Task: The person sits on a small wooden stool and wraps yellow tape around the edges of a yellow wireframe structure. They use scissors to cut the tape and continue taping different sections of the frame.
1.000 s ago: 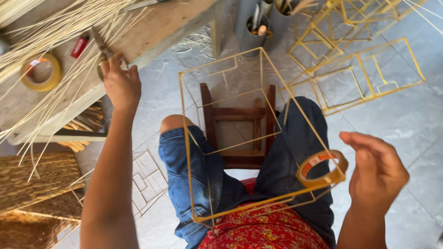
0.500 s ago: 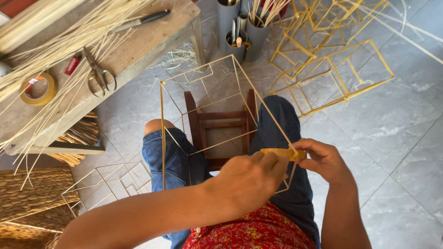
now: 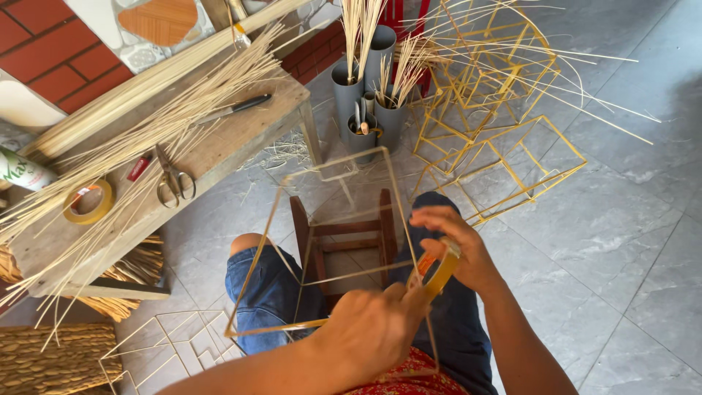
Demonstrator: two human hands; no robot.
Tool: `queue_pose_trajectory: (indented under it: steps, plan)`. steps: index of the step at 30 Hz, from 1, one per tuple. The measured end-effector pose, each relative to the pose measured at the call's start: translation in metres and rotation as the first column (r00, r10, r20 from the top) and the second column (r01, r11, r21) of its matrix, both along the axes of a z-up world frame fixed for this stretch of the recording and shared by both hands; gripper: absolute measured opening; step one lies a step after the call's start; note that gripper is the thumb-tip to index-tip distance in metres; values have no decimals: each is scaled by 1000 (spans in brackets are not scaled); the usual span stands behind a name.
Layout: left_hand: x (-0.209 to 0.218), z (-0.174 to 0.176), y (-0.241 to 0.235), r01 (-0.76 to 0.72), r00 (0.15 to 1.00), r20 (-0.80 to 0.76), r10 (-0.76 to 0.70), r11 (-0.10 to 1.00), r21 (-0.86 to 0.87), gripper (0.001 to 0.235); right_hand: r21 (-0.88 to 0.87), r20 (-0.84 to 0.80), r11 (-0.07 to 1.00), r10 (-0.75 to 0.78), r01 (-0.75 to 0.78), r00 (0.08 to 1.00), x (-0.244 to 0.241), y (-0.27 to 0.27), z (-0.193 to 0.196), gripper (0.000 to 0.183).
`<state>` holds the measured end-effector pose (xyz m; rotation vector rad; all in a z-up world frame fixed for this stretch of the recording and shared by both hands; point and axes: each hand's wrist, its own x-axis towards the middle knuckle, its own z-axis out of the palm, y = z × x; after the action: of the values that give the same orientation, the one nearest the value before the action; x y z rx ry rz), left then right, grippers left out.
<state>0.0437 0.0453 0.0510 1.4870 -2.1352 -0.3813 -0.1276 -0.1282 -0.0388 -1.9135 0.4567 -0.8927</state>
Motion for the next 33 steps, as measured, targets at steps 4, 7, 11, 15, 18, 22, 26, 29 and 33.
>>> queue_pose_trajectory:
  steps: [4, 7, 11, 15, 18, 22, 26, 29, 33]
  plan:
    - [30, 21, 24, -29, 988, -153, 20, 998, -55, 17, -312, -107, 940, 112, -140, 988, 34, 6, 40, 51]
    - [55, 30, 43, -22, 967, -256, -10, 992, -122, 20, -466, -191, 846, 192, -261, 963, 56, 12, 58, 40]
    - [78, 31, 57, 2, 970, -231, -72, 958, -288, 19, -477, -158, 815, 288, -328, 945, 74, 16, 76, 20]
    - [110, 32, 69, -21, 970, -226, -89, 896, -443, 15, -523, -52, 806, 293, -276, 955, 79, 27, 100, 26]
    - [143, 23, 64, -54, 955, -281, -95, 875, -481, 12, -611, -24, 785, 111, -103, 993, 81, 49, 114, 29]
    - [169, -6, 74, -284, 861, -499, 101, 909, -305, 13, -604, -56, 794, -132, 72, 990, 103, 92, 105, 29]
    - [188, -45, 90, -355, 702, -693, 164, 924, -140, 15, -570, -90, 819, -139, 63, 986, 131, 114, 84, 30]
    - [196, -67, 102, -385, 637, -745, 197, 919, -86, 15, -523, -146, 852, -109, 17, 983, 143, 124, 71, 29]
    - [202, -84, 110, -381, 593, -771, 232, 925, -14, 14, -498, -132, 867, -74, -1, 989, 140, 126, 70, 32]
